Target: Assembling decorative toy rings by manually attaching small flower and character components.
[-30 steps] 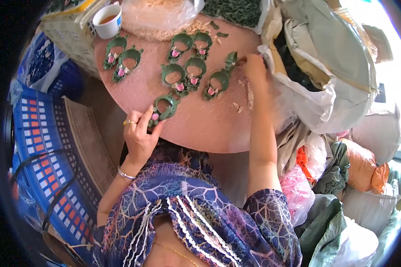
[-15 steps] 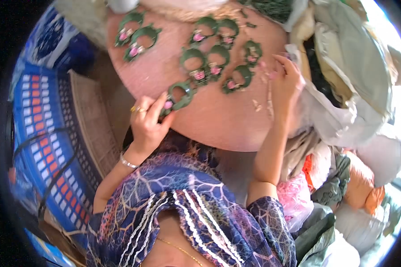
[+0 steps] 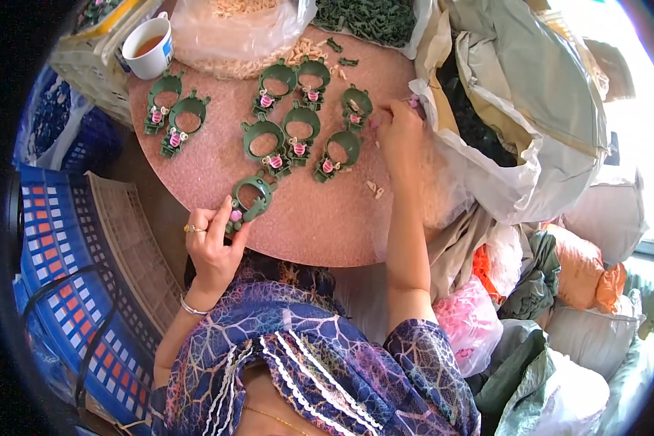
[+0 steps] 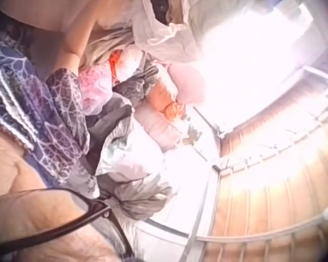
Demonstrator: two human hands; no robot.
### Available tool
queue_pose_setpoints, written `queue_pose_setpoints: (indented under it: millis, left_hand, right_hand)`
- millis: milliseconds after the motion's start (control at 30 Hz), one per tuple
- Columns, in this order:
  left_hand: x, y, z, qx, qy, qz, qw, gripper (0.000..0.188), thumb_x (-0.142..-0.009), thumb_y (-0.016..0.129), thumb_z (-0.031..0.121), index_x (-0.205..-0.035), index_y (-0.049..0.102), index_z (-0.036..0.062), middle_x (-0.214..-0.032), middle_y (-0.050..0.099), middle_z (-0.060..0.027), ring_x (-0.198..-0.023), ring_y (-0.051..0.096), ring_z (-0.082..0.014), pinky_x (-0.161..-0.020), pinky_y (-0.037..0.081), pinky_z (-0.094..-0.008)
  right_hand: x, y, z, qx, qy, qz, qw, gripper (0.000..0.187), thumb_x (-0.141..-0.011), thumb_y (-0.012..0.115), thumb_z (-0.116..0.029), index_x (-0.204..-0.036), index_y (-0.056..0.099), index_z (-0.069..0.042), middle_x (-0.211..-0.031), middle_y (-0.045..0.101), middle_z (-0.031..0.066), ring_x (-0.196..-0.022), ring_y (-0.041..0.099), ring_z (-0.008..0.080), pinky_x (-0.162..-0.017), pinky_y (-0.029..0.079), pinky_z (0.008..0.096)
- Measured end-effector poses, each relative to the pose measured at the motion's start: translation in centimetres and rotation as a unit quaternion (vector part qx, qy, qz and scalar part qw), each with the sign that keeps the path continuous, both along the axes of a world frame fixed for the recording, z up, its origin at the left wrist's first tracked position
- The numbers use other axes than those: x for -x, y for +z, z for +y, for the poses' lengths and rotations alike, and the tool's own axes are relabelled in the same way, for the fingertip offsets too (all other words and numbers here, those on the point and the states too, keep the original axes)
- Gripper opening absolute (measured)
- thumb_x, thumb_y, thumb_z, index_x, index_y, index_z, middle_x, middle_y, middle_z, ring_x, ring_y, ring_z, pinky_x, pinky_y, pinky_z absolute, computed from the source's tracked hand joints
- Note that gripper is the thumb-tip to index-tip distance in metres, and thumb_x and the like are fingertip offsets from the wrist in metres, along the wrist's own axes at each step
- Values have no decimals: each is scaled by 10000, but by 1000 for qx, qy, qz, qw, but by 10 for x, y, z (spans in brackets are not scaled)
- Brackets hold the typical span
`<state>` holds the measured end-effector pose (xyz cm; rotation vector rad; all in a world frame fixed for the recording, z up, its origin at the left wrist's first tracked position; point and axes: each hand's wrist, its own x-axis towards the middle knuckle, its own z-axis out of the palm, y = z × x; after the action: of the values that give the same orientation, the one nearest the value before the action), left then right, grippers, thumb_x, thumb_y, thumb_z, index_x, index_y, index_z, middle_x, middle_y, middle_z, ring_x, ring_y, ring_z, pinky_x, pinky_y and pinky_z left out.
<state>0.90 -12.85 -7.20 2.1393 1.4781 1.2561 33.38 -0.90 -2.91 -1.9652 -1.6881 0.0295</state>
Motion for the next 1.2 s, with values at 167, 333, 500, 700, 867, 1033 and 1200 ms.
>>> queue_pose_setpoints:
  millis: [167, 333, 500, 700, 867, 1033, 1200]
  left_hand:
    - [0, -1, 2, 5, -2, 3, 1000, 498, -661, 818, 47, -1127, 650, -6, -798, 496, -65, -718, 531, -223, -621, 446, -351]
    - [-1, 3, 5, -6, 1, 7, 1000, 483, -662, 817, 48, -1113, 655, -12, -798, 503, -66, -717, 535, -223, -620, 449, -352]
    - [-2, -1, 3, -1, 0, 4, 1000, 497, -660, 814, 44, -1126, 648, -7, -805, 512, -61, -726, 543, -221, -625, 448, -350]
    - [1, 0, -2, -1, 1, 3, 1000, 514, -646, 817, 43, -1129, 645, 4, -810, 524, -54, -722, 546, -220, -628, 447, -349]
    - [4, -4, -5, 7, 9, 4, 1000, 523, -632, 825, 50, -1123, 649, 10, -803, 526, -54, -716, 547, -222, -624, 448, -352]
    - [2, 0, -1, 6, 7, -10, 1000, 504, -621, 816, 53, -1100, 663, 22, -795, 543, -54, -711, 555, -231, -629, 460, -364]
    - [-2, -4, 4, -16, 18, -43, 999, 471, -590, 798, 32, -1045, 678, 19, -792, 541, -63, -708, 557, -246, -618, 450, -360]
  right_hand:
    - [6, 12, 15, -48, 104, -67, 991, 146, -752, 619, -13, -868, 709, -10, -852, 664, 187, -864, 624, 345, -780, 494, 383]
    - [12, 11, 31, -12, 124, -85, 989, 130, -734, 628, -28, -834, 709, -7, -798, 676, 169, -793, 646, 346, -726, 508, 393]
    - [18, 11, 43, 102, 153, -110, 977, 155, -735, 666, -48, -875, 706, 2, -776, 677, 179, -720, 661, 329, -680, 510, 384]
    - [19, 33, 30, 77, 11, 61, 995, 138, -813, 672, -116, -859, 694, 13, -736, 673, 168, -697, 674, 226, -614, 496, 343]
    - [22, 48, 5, 36, 76, 629, 773, 189, -1001, 487, -162, -1111, 515, -10, -1099, 604, 170, -825, 649, 236, -729, 577, 366]
    - [55, 48, -28, 197, 133, 778, 581, 300, -996, 496, -145, -1217, 507, 58, -1054, 594, 132, -902, 613, 188, -797, 538, 288]
    - [110, 42, -65, 206, 206, 595, 749, 277, -891, 589, 48, -1167, 603, 43, -951, 646, 85, -796, 622, 124, -704, 535, 246]
